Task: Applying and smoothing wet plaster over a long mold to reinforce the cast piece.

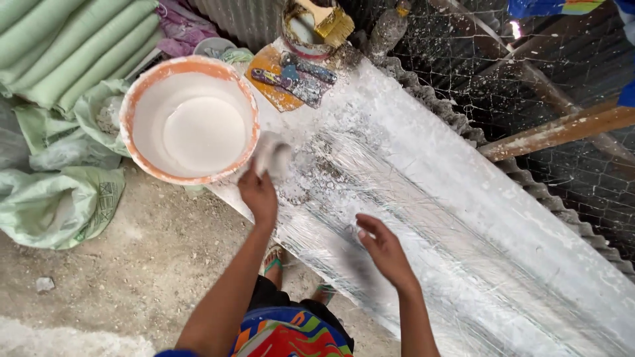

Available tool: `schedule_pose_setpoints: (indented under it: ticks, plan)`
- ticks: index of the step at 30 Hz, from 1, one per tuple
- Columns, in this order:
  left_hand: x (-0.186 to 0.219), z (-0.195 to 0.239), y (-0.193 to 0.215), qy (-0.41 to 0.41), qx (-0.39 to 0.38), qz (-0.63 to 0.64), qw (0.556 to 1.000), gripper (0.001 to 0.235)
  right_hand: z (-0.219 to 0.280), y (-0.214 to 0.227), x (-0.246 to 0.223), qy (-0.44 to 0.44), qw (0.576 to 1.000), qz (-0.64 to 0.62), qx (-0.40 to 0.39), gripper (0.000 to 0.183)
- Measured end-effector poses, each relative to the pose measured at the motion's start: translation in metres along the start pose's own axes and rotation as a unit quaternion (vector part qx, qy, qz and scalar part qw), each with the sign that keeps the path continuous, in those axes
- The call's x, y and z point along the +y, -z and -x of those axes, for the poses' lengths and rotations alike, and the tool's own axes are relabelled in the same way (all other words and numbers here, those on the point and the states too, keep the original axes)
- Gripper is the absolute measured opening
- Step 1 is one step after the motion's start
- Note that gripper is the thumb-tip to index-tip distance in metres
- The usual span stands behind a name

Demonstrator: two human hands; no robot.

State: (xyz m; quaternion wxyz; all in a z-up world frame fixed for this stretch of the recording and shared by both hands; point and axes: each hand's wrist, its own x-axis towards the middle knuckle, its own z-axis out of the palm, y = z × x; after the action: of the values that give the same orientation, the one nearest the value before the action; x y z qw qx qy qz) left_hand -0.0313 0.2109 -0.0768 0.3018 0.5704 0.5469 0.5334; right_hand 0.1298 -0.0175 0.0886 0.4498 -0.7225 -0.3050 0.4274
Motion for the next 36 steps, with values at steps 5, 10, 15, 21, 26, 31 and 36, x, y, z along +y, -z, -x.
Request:
schedule_pose_setpoints:
  ticks: [5,10,15,21,26,31,36]
  plan:
    - [0.151,-0.029,0.043,0.421,-0.217,0.248,0.845,0.044,0.013,-0.019,-0.015,-0.091,0.995,-0.021,0.044,0.043]
    - [0.199,-0.116,0.096,0.384,-0.373,0.205,0.819,0.036,-0.001,-0.034,0.0,-0.092,0.988,-0.093,0.081,0.04]
    - [0.133,-0.221,0.134,0.052,-0.388,-0.121,0.912,0.06,-0.006,-0.052,0.005,-0.099,0.99,-0.083,0.057,0.038]
    - [0.029,-0.236,0.103,-0.415,-0.354,-0.421,0.725,0.059,-0.014,-0.062,0.016,-0.112,0.989,-0.085,0.037,0.04]
    - [-0.017,-0.213,0.089,-0.397,-0.383,-0.513,0.658,0.049,-0.015,-0.06,0.017,-0.129,0.986,-0.093,0.048,0.038]
    - [0.022,-0.212,0.087,-0.09,-0.483,-0.434,0.755,0.056,-0.009,-0.055,0.02,-0.138,0.982,-0.105,0.075,0.037]
    - [0.035,-0.217,0.091,0.422,-0.37,-0.068,0.825,0.053,-0.005,-0.045,0.017,-0.154,0.977,-0.115,0.094,0.037]
